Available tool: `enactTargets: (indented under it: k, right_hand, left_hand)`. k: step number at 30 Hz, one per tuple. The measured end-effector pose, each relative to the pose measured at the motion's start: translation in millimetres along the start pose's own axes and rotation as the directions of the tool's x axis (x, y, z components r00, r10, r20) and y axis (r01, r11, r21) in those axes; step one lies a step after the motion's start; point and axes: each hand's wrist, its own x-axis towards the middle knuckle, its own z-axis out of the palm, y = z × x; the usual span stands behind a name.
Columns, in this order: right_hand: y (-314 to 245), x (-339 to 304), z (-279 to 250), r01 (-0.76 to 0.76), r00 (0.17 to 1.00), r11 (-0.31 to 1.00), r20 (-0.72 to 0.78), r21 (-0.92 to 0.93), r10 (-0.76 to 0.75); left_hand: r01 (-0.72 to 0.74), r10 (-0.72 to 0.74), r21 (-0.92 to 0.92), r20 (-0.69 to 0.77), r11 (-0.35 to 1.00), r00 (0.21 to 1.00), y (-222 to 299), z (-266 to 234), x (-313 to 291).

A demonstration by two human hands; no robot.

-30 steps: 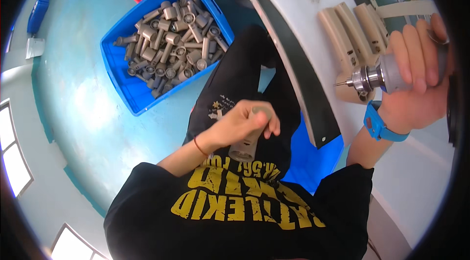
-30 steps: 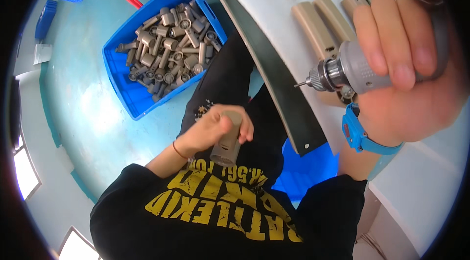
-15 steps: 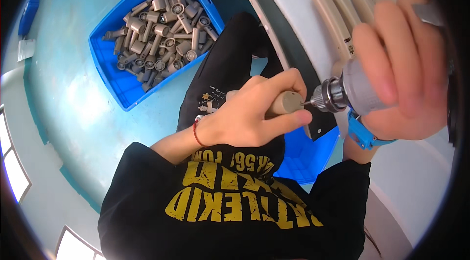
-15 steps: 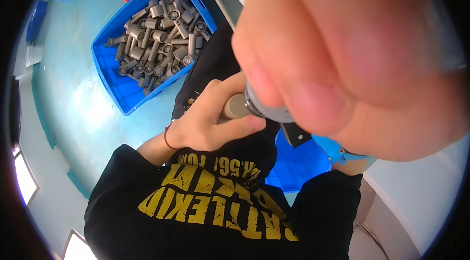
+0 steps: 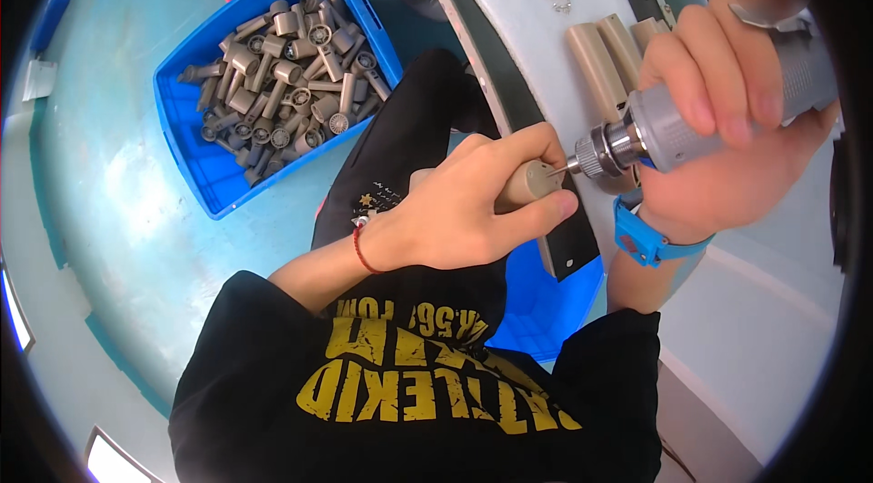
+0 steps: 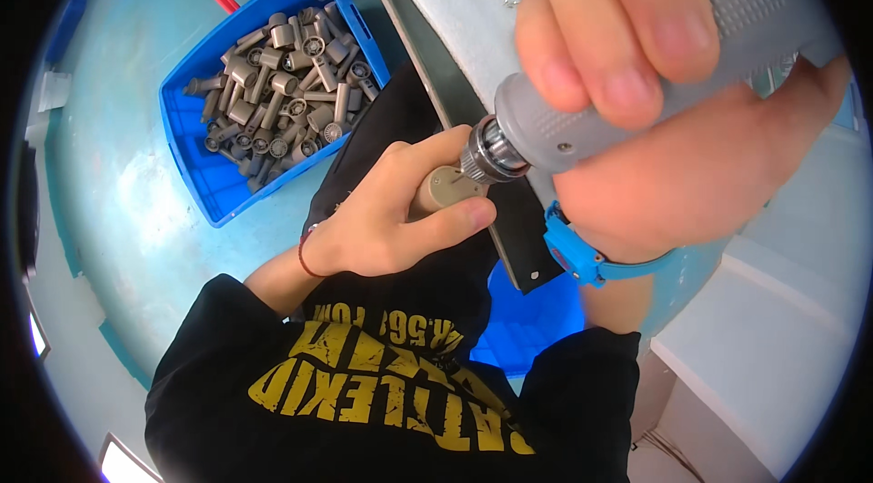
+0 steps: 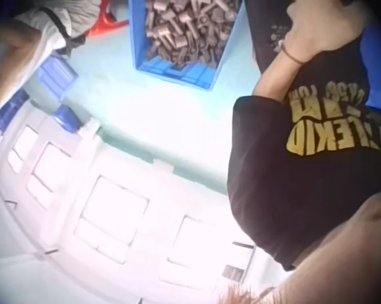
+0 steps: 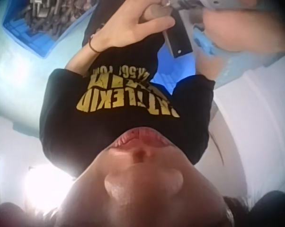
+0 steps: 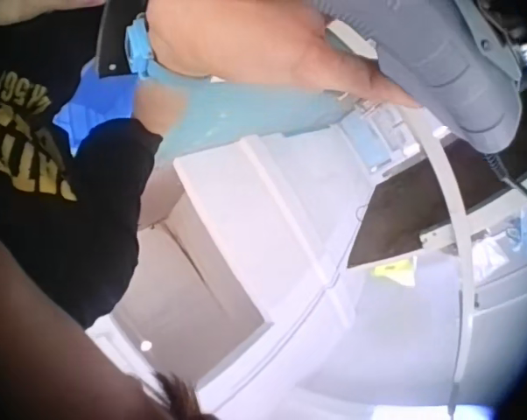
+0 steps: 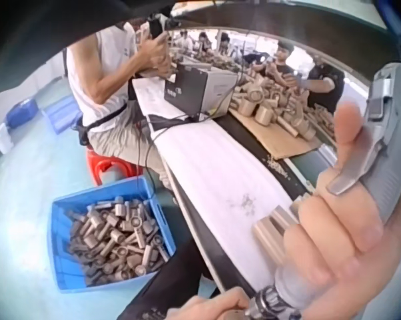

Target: The recorder is assembling small handheld fans using an electric screwdriver to secure the housing parts.

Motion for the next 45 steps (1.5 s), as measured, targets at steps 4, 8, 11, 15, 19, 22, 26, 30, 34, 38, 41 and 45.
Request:
enactTargets:
  k: [4,8,11,15,19,22,26,30,34,38,41,45]
  right_hand:
    - [-4.0,-3.1,-0.5,-0.01,1.0,0.999,0.012,0.043,0.009]
    - [-5.0,-4.0,-0.4,-0.022,1.0,0.996,0.02,0.085,0.021]
    - [-8.3,-4.9,-2.7,-0.035,0.999,0.994,0.031,0.106,0.032]
    - [-9.0,-7.5,-4.8,-0.071,0.995,0.992,0.073,0.1,0.064]
    - [-19.7,-4.4,9.0,-0.132,0.989,0.981,0.051,-0.145,0.141]
    - [-20.2,-6.2,4.6,-0.116,0.991,0.991,0.063,-0.063,0.12]
    - [-28.7,-1.3,-8.0,-0.096,0.993,0.993,0.08,0.071,0.091]
    - [-53.8,13.9,-12.1,-0.271,0.944,0.953,0.159,-0.133,0.29]
    - [-46.9,3.2,1.8,-0.117,0.993,0.99,-0.026,-0.075,0.115]
    - [-51.4,7.0,-16.7,-0.119,0.981,0.993,0.15,-0.017,0.12]
    - [-49.8,6.4,-17.3,-0.091,0.984,0.996,0.151,-0.011,0.091]
    - [-45.9,7.0,-15.6,-0.066,0.987,0.998,0.149,0.001,0.065]
  left_hand:
    - [-0.005,0.005,0.011,-0.034,1.0,0.999,3.2,2.6,1.6]
    - [-0.022,0.023,0.041,-0.038,0.999,0.999,3.6,3.9,3.5]
    - [-0.007,0.009,0.069,-0.028,0.998,1.0,4.2,4.9,4.5]
    - [-0.039,0.047,0.135,-0.058,0.99,0.997,1.4,7.3,4.4]
    - [-0.038,0.053,0.224,-0.061,0.974,0.997,4.8,5.4,5.0]
    - [-0.041,0.05,0.157,-0.05,0.987,0.998,5.0,6.5,5.6]
    - [-0.038,0.042,0.16,-0.024,0.986,0.999,8.1,4.7,6.5]
    - [-0.059,0.063,0.156,-0.021,0.986,0.998,3.6,3.4,8.9]
    - [-0.035,0.036,0.11,-0.013,0.993,0.999,-5.0,1.8,9.2]
    - [-0.056,0.059,0.103,-0.024,0.993,0.998,-4.8,2.1,12.3]
    - [-0.028,0.028,0.098,-0.002,0.995,1.0,-3.3,1.0,12.0]
    - [-0.059,0.061,0.051,-0.024,0.997,0.998,-1.5,2.8,12.6]
